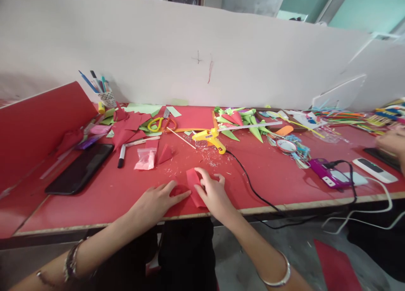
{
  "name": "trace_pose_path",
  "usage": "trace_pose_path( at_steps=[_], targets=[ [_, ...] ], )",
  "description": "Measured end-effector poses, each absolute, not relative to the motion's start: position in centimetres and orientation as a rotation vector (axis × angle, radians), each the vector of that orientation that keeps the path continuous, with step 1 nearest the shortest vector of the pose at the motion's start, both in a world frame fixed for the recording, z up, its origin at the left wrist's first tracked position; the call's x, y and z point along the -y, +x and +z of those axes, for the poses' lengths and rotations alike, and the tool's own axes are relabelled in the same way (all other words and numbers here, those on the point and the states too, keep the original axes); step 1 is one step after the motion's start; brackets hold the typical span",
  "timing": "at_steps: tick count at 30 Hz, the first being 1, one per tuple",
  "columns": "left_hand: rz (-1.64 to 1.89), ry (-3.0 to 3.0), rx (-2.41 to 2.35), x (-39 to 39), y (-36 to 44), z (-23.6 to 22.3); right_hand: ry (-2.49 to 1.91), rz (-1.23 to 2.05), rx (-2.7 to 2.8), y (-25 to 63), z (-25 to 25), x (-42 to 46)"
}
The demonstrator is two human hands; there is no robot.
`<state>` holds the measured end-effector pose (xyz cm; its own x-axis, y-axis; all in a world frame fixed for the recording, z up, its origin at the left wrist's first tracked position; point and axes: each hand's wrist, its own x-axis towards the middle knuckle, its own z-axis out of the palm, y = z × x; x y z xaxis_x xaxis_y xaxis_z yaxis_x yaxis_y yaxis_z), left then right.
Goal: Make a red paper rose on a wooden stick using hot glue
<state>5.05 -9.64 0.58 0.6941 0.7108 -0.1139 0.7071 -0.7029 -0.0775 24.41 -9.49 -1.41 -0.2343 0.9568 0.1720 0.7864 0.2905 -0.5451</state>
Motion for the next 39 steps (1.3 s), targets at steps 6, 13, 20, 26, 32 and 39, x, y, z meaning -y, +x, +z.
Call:
trace_pose_path(
  at_steps=[6, 13, 20, 26, 32, 39],
  targets=[
    [0.218, -2.856, 1.157, 9.9, 5.4, 0.4, -1.601, 0.335, 2.094, 25.9, -1.9, 9.5],
    [0.172, -2.848, 1.161, 10.2, 5.6, 0.4, -1.72, 0.34, 1.923, 28.2, -2.1, 10.1],
    [0.008, -2.855, 1.226, 9.0, 5.0, 0.4, -1.623, 0.696, 1.61, 26.9, -0.4, 10.2],
    [-0.93, -3.244, 1.672, 8.4, 4.1, 2.5, -1.316, 0.926, 1.583, 22.4, 1.5, 9.0],
    [-1.122, -3.359, 1.95, 7.6, 1.8, 3.6, -1.188, 0.924, 1.659, 19.4, 2.6, 8.1],
    [-1.205, -2.587, 2.286, 1.2, -5.3, 4.5, -1.516, 0.545, 2.012, 19.7, 0.0, 9.1]
  ],
)
